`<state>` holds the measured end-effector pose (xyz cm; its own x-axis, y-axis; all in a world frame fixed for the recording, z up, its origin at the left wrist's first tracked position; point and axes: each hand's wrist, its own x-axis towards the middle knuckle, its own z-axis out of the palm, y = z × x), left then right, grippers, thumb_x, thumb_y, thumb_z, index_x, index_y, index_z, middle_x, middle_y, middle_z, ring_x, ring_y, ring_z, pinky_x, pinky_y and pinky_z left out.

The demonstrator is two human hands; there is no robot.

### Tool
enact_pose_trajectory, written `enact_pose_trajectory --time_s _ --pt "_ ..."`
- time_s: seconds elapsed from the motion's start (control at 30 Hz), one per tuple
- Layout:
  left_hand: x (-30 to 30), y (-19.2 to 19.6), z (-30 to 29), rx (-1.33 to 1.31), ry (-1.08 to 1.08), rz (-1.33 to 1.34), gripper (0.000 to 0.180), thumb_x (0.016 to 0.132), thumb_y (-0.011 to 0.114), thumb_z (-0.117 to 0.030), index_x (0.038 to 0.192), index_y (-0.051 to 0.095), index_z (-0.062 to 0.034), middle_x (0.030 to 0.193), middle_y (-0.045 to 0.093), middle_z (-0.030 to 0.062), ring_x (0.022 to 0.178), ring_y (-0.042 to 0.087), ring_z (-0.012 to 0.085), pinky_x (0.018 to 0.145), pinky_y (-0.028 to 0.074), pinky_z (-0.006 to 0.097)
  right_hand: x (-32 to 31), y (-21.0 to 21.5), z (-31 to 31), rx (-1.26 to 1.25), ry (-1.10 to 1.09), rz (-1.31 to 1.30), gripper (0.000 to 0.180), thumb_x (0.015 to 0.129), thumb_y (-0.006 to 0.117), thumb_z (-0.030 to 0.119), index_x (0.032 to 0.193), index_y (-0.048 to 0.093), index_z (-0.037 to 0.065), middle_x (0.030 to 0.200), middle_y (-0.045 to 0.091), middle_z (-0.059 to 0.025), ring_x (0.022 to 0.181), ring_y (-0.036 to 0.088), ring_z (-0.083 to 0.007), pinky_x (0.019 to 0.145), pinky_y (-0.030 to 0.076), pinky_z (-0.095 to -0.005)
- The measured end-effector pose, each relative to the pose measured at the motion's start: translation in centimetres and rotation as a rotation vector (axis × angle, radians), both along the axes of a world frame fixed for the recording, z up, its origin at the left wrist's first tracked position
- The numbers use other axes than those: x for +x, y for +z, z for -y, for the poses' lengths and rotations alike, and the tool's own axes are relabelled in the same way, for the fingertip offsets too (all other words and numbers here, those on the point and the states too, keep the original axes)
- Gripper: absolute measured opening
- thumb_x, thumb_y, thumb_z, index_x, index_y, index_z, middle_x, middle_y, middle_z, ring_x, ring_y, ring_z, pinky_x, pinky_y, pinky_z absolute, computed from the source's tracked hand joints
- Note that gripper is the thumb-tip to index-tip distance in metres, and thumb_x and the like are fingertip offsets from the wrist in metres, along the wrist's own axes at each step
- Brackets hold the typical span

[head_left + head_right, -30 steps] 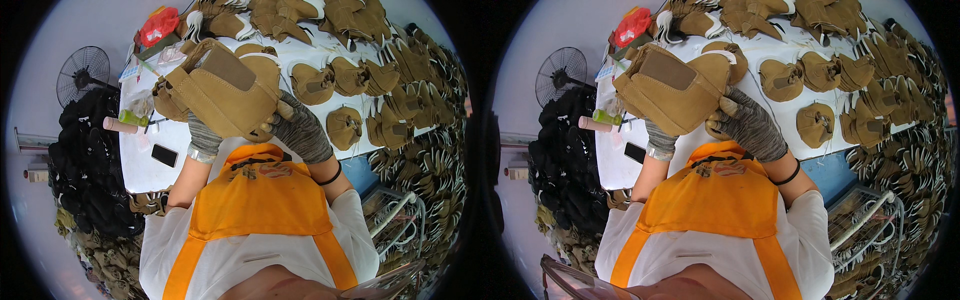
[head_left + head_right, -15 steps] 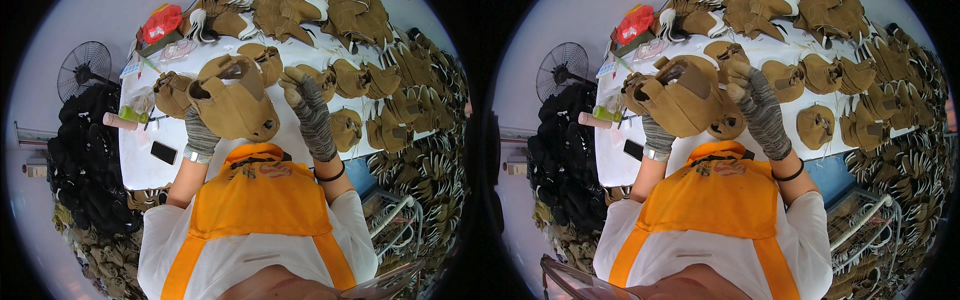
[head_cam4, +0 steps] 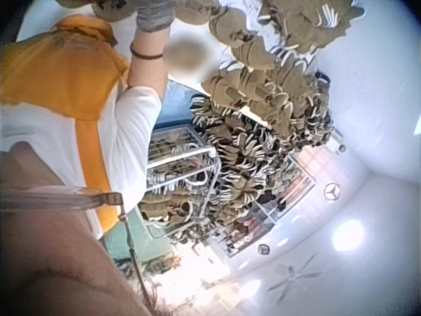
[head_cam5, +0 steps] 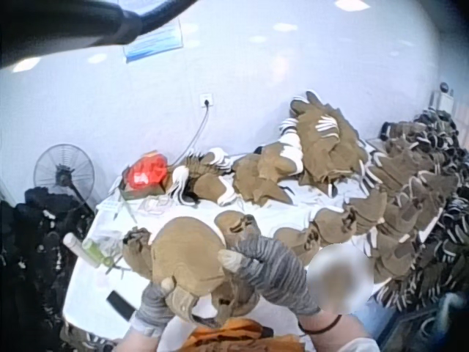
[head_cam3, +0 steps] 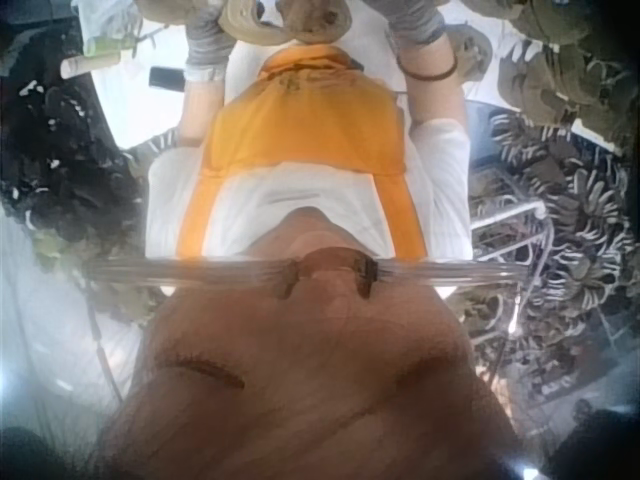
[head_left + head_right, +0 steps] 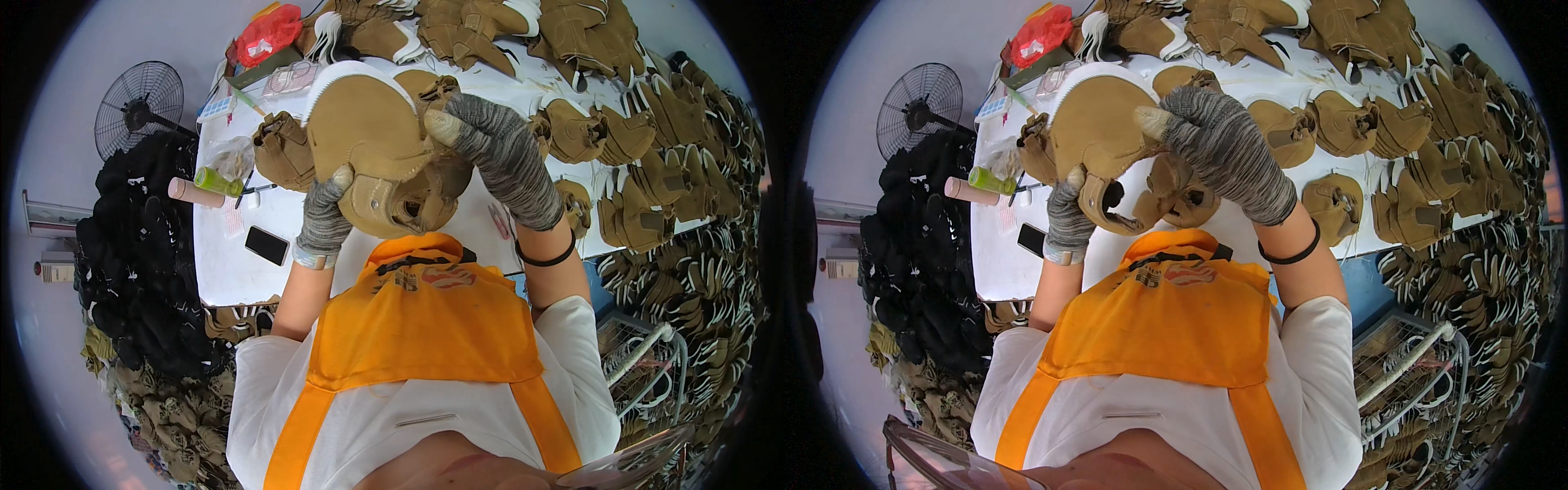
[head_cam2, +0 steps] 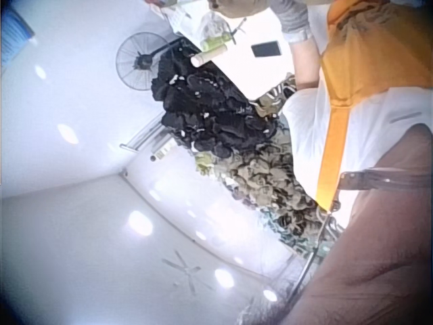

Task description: The person trims excess material from the top edges of brown suede boot uppers using small shears, handling each piece one by one from a large pile on the table.

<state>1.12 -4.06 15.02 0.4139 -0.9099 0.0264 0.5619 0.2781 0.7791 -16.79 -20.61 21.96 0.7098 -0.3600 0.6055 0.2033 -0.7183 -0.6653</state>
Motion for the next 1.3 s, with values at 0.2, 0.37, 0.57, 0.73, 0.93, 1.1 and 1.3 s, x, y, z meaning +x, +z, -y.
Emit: enact_pose_trajectory --time_s 0.2,0.37,0.57,0.73,0.93,1.1,1.3 --pt "1.2 0.3 -0.3 0.037 0.008 0.14 0.08 0.075 0.079 -0.034 0.137 0.04 -0.0018 0.128 0.053 0.0126 0.116 0.055 0.0253 0.098 0.047 0.039 0.7 -2.0 1.1 -0.084 0.147 0.071 0.029 0.086 0.06 0.008 0.114 0.064 0.014 0.09 0.067 -0.008 0.077 0.066 -0.0238 0.066 0.053 -0.0306" --pt "1.5 -0.7 0.0 0.012 -0.027 0.071 0.079 0.076 0.078 -0.036 0.137 0.04 -0.0015 0.124 0.055 0.0126 0.109 0.058 0.0254 0.091 0.051 0.038 0.6 -2.0 0.7 0.081 0.126 0.003 0.029 0.087 0.061 0.009 0.115 0.063 0.015 0.093 0.066 -0.0076 0.08 0.065 -0.0226 0.066 0.053 -0.0304" --pt "1.5 -1.2 0.3 -0.082 0.105 0.212 0.077 0.079 0.076 -0.037 0.138 0.039 -0.0049 0.13 0.051 0.0091 0.119 0.052 0.0264 0.1 0.045 0.042 0.2 -0.1 -1.2 0.343 -0.17 0.188 0.02 0.087 0.067 0.016 0.105 0.062 0.008 0.095 0.061 -0.0026 0.084 0.058 -0.0148 0.073 0.05 -0.0271" --pt "1.7 -1.0 -0.4 -0.1 0.196 0.286 0.079 0.08 0.075 -0.035 0.141 0.034 -0.0077 0.138 0.044 0.0081 0.127 0.044 0.0263 0.108 0.036 0.043 -1.7 -3.4 -2.7 0.313 -0.191 0.133 0.039 0.087 0.069 0.026 0.116 0.054 0.005 0.104 0.058 -0.004 0.093 0.055 -0.0124 0.087 0.046 -0.0274" --pt "1.2 -0.7 0.0 -0.129 0.201 0.256 0.077 0.081 0.074 -0.037 0.141 0.035 -0.0068 0.137 0.043 0.009 0.127 0.044 0.0264 0.108 0.037 0.044 -2.4 -5.5 -2.9 0.614 -0.07 -0.023 0.043 0.09 0.066 0.023 0.122 0.056 -0.002 0.118 0.062 -0.0131 0.106 0.061 -0.019 0.091 0.05 -0.0291" --pt "1.2 -1.0 0.9 -0.195 0.122 -0.038 0.069 0.088 0.066 -0.037 0.14 0.035 -0.0041 0.137 0.045 0.0126 0.125 0.046 0.0309 0.108 0.037 0.049 -2.1 -2.2 -4.4 0.911 0.024 0.009 0.035 0.094 0.059 0.031 0.114 0.064 0.003 0.102 0.066 -0.0041 0.091 0.062 -0.0092 0.079 0.05 -0.0224" --pt "0.6 -1.1 1.3 -0.26 -0.011 -0.359 0.052 0.094 0.057 -0.034 0.136 0.043 -0.0075 0.131 0.052 0.0122 0.117 0.052 0.0297 0.103 0.042 0.049 -1.5 -1.6 -5.3 1.026 0.083 0.11 0.035 0.095 0.059 0.034 0.112 0.064 0.004 0.094 0.067 -0.0014 0.085 0.06 -0.007 0.072 0.048 -0.021"
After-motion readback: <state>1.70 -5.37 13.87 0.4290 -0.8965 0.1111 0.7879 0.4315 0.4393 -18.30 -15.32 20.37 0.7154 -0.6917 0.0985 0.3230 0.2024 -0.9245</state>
